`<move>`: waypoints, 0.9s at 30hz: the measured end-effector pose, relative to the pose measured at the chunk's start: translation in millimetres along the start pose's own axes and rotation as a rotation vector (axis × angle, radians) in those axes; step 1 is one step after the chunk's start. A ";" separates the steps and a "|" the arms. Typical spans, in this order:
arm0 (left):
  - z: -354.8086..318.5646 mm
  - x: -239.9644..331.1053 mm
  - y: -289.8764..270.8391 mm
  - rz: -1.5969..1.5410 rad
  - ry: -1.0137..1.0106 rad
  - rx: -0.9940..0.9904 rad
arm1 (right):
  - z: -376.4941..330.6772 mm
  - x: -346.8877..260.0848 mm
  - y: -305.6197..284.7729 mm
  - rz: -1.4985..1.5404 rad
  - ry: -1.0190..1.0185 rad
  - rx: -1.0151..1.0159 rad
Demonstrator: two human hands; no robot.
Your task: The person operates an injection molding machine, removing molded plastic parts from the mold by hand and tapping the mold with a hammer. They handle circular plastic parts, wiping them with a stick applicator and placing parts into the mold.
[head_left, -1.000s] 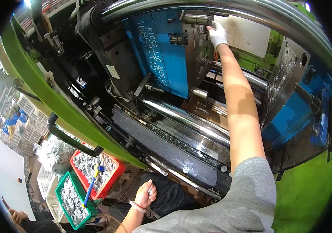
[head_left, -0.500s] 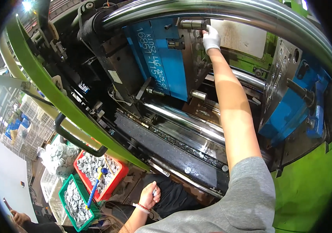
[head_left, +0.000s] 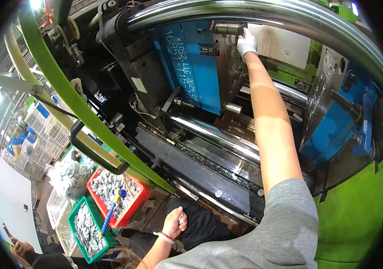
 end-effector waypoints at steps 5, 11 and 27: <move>-3.6 0.1 -5.4 -0.012 0.001 0.009 | -2.8 2.1 3.1 0.009 0.078 0.022; -3.1 0.2 -1.7 0.010 -0.009 0.011 | 7.7 6.3 1.4 0.033 -0.022 -0.011; 2.5 5.7 -2.7 0.049 0.005 0.020 | 20.2 -2.6 31.8 -0.116 -0.272 0.058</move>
Point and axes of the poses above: each hand's wrist, its own z-axis towards the middle knuckle, its own y-axis out of the palm, x = y × z, the point moved 8 cm from there along z, towards the middle knuckle, and after that the axes turned 2 degrees about y, right-handed, at the moved point
